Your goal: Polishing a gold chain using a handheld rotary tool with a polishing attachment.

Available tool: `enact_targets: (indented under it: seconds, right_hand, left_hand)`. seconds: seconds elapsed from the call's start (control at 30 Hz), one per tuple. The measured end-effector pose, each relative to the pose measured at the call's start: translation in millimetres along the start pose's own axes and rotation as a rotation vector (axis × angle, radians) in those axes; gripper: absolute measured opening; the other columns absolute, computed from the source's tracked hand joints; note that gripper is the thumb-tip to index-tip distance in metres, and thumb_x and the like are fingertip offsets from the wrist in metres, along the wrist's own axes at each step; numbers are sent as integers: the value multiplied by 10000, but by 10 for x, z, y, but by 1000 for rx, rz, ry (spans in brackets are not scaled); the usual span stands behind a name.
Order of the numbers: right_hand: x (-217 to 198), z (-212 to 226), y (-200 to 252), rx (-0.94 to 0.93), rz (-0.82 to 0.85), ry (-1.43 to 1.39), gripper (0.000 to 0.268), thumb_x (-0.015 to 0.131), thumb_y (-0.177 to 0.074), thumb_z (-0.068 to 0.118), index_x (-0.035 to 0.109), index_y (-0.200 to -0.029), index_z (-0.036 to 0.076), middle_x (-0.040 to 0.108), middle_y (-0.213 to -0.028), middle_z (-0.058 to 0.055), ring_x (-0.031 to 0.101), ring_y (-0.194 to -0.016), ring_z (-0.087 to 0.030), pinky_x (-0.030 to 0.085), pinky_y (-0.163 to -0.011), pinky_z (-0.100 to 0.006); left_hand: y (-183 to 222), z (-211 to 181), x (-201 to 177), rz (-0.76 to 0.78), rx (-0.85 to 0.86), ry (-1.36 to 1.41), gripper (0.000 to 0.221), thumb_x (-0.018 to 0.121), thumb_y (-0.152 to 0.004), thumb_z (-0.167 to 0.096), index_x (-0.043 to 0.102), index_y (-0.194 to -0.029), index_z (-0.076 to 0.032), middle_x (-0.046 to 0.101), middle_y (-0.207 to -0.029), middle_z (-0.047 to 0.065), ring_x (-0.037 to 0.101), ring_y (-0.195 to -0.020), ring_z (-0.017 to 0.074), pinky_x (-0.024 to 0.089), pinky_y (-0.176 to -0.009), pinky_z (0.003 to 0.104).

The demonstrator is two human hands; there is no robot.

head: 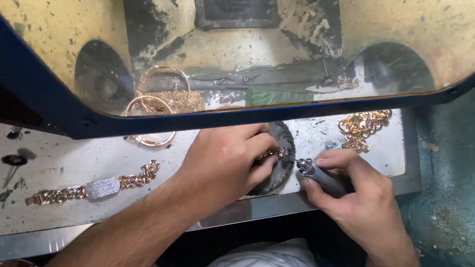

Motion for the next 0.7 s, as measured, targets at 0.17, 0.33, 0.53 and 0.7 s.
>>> enact_targets:
  seconds: [0.17,0.33,0.53,0.7]
  right_hand:
    - [34,68,7,-42,50,39,367,845,-784,221,609,-1044,115,740,-1069,19,736,-959,-131,540,-896,-273]
    - [35,118,24,-130,31,99,338,818,-832,236,598,-1049,98,721,-1091,3,731,-967,-148,543,-871,-299]
    - [-47,56,-41,-129,48,40,417,881,-770,274,597,-1027,111,700,-1111,-33,713,-1013,-155,520,-929,-295]
    - [-115,161,-22,-362,-199,199,286,724,-980,188,663,-1131,-47,728,-1167,-204,730,-1047,-319,568,-973,-402]
  left_hand:
    - [-3,-11,6,6,3,-28,58,754,-842,-116,703,-868,-105,663,-853,-10,640,-678,238,396,-430,408]
    - [0,-12,31,-6,36,-54,114,798,-812,-94,687,-833,-85,642,-832,15,627,-668,249,387,-436,410]
    - [-36,16,-8,78,30,38,102,709,-854,-115,743,-950,-109,667,-916,30,650,-718,263,436,-495,429]
    - [-15,52,-1,115,17,67,131,701,-867,-135,760,-981,-160,647,-960,7,637,-723,257,427,-484,434]
Point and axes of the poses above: each hand's wrist, its own y-axis away from the middle knuckle, its own x-axis out of the palm, z = x × y, the point moved 5 cm from there along -y, towards the middle knuckle
